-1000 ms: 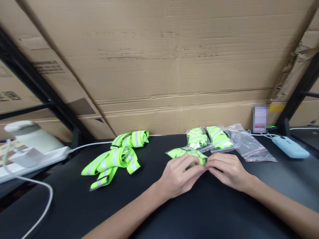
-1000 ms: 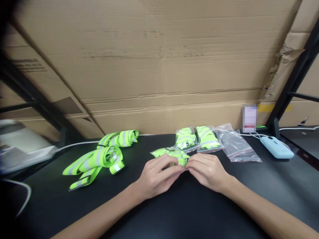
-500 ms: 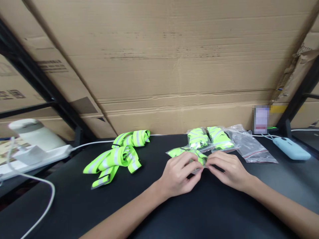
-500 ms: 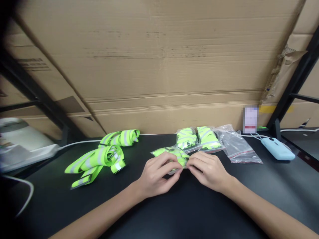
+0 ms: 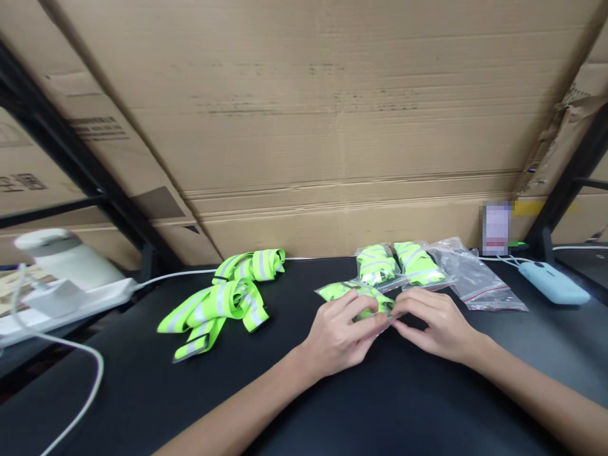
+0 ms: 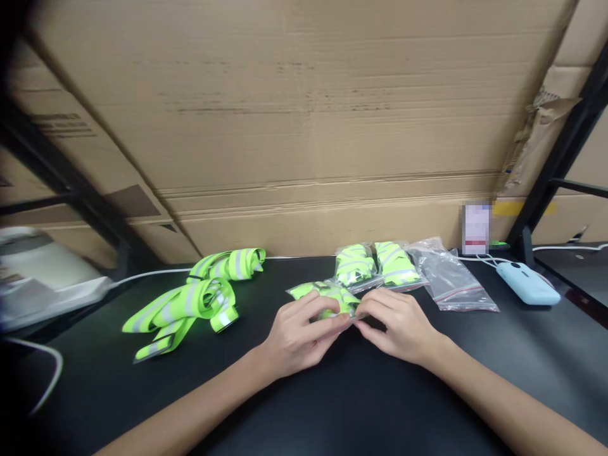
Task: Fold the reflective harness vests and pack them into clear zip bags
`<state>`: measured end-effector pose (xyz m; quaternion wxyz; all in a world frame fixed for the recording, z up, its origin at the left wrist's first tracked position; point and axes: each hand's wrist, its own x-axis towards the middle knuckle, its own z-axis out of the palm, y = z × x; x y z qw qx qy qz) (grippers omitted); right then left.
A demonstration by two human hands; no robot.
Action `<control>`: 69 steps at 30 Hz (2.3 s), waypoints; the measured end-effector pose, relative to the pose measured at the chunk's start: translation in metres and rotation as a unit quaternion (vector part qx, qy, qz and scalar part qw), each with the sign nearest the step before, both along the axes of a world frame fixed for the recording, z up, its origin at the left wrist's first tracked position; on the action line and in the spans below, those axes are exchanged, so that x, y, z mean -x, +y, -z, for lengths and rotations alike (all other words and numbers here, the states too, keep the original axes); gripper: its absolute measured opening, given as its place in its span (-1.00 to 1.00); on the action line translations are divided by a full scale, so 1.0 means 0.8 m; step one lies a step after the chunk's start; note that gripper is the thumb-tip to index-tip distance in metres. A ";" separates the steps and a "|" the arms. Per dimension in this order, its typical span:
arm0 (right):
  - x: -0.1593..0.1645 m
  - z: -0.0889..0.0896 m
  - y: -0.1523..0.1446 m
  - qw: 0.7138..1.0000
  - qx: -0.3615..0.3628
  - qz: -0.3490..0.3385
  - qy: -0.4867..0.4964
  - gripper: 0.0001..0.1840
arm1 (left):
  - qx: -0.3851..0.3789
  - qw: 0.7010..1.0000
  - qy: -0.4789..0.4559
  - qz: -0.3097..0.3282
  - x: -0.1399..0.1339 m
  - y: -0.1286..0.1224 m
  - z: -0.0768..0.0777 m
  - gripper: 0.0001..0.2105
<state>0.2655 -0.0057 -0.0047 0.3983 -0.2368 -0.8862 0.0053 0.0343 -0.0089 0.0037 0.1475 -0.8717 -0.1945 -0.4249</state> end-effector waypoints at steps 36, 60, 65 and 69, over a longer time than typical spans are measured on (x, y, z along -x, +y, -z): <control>-0.004 0.006 0.004 0.999 -0.030 -0.011 -0.035 -0.85 | 0.016 1.000 0.003 -0.013 -0.003 0.001 0.002 -0.93; -0.005 0.001 0.004 0.998 -0.042 0.019 -0.037 -0.86 | 0.008 1.000 0.001 -0.016 0.000 0.003 0.001 -0.93; -0.001 0.004 0.002 0.997 -0.058 0.008 -0.041 -0.83 | -0.001 1.000 -0.012 -0.005 -0.001 0.002 0.002 -0.93; -0.002 0.004 0.001 0.997 -0.048 0.015 -0.055 -0.82 | 0.010 1.000 -0.016 -0.002 -0.004 0.001 0.002 -0.94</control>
